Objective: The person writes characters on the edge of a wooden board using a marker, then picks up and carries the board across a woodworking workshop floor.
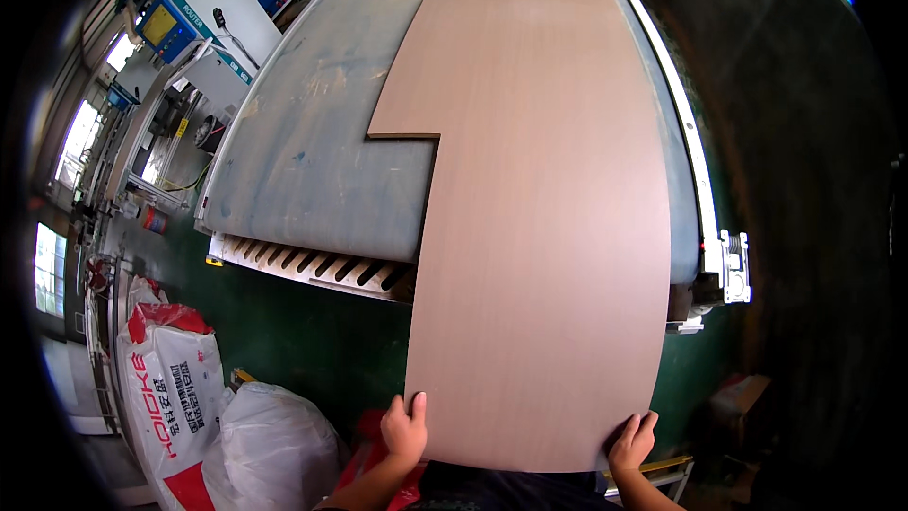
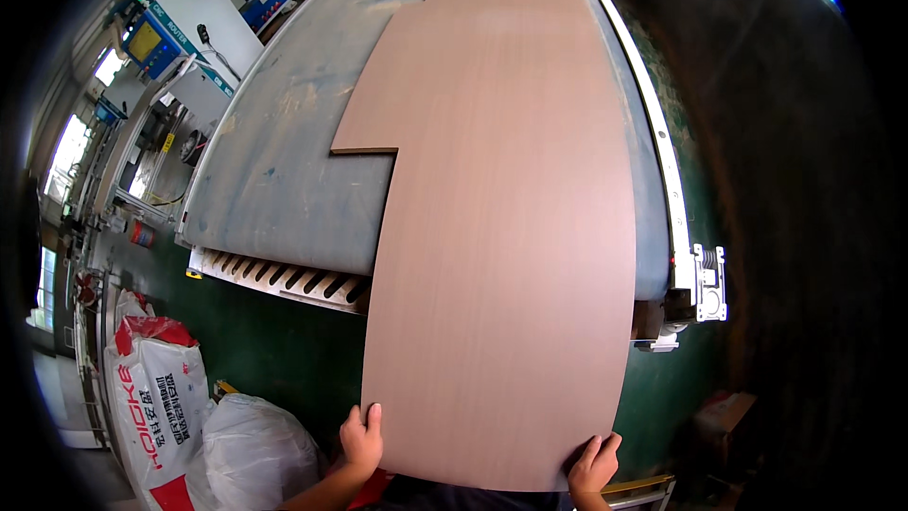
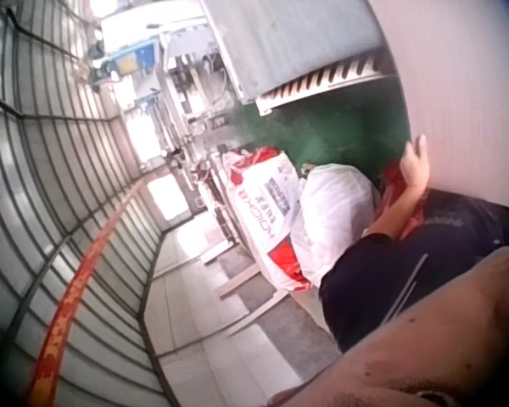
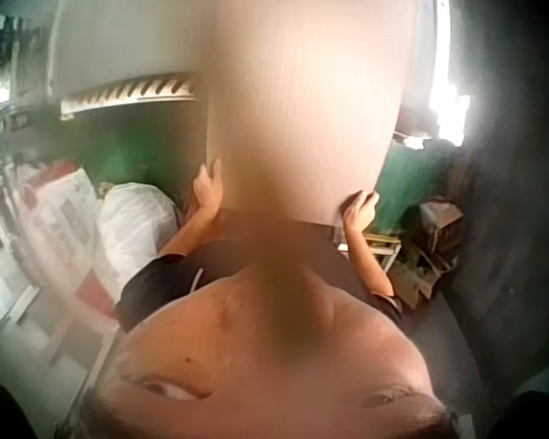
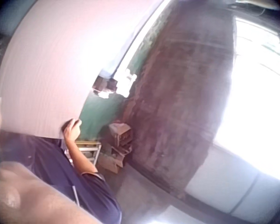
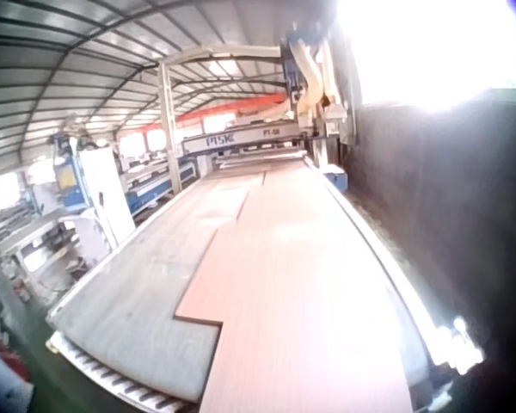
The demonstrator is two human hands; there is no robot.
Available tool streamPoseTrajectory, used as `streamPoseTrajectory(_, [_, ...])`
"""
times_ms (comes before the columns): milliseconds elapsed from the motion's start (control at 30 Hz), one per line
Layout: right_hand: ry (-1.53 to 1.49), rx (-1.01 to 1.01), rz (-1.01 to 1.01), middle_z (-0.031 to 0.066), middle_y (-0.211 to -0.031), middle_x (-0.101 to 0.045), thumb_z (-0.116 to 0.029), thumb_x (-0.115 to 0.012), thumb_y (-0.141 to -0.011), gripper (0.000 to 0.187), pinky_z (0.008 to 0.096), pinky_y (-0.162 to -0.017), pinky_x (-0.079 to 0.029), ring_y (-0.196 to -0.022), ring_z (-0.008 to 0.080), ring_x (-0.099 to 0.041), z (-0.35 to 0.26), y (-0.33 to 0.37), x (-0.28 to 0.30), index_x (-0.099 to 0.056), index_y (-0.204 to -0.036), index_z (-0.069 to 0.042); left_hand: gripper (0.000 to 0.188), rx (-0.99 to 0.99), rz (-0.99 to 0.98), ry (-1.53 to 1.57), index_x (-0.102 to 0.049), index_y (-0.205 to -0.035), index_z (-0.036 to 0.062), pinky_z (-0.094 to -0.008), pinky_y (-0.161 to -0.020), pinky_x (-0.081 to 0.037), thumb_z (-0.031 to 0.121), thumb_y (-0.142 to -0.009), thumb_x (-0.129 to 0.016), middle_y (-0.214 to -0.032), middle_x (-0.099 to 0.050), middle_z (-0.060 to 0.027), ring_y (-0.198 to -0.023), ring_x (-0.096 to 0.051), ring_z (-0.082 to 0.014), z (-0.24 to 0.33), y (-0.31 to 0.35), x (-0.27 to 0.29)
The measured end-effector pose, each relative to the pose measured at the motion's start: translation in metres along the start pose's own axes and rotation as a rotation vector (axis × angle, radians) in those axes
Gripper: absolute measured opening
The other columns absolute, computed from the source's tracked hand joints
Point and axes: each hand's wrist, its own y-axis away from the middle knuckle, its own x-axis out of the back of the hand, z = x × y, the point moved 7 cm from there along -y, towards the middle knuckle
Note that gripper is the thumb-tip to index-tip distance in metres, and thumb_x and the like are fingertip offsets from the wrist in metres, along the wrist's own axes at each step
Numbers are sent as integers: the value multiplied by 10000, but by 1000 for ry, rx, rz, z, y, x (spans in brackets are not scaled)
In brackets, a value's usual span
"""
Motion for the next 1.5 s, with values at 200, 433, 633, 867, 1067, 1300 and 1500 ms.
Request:
streamPoseTrajectory(200, [17,1,1,280,-858,-611,-255,-418,-990,328,497,-661,-443,-784,475,-588,2,-1,-8,-465,-1170,15,415,-12,-10,41,-558,-803,-26,-523,-622,-453,374,-892,-626,-742,-609,-276,-721,-586,-490,-3,-2,-8])
streamPoseTrajectory(433, [34,3,-24,290,-858,-613,-276,-388,-986,388,492,-660,-454,-790,494,-587,11,-6,-25,-441,-1199,44,330,-42,-2,81,-581,-887,-26,-492,-641,-472,302,-892,-617,-782,-632,-255,-751,-613,-464,-3,-11,-24])
streamPoseTrajectory(633, [11,45,-42,266,-795,-597,-261,-389,-967,426,461,-626,-448,-729,461,-589,32,-12,-39,-410,-1216,84,349,1,17,75,-583,-910,-32,-519,-658,-469,309,-862,-635,-787,-624,-277,-773,-605,-489,-37,5,-41])
streamPoseTrajectory(867, [-23,-89,-161,262,-1016,-564,-346,-453,-948,505,449,-783,-412,-930,430,-544,55,-25,-37,-410,-1292,21,346,72,37,83,-576,-903,-31,-519,-650,-462,305,-854,-640,-768,-610,-271,-760,-594,-497,-38,28,-54])
streamPoseTrajectory(1067, [84,-250,-321,251,-1198,-529,-379,-480,-950,533,436,-928,-381,-1109,413,-490,65,-44,-6,-427,-1343,-21,349,144,74,163,-549,-809,0,-501,-589,-441,329,-862,-651,-696,-578,-253,-700,-578,-488,-18,70,-53])
streamPoseTrajectory(1300, [114,197,-152,299,-864,-610,-233,-415,-977,328,505,-644,-450,-788,495,-586,30,-65,32,-448,-1164,35,444,193,197,74,-505,-684,6,-509,-547,-407,374,-844,-694,-625,-539,-252,-641,-544,-491,8,110,-42])
streamPoseTrajectory(1500, [196,224,-139,278,-803,-595,-231,-423,-977,232,540,-625,-416,-744,492,-564,22,-73,43,-449,-1033,-7,484,198,282,-29,-521,-646,11,-518,-558,-414,420,-836,-699,-614,-554,-250,-627,-549,-484,38,121,-17])
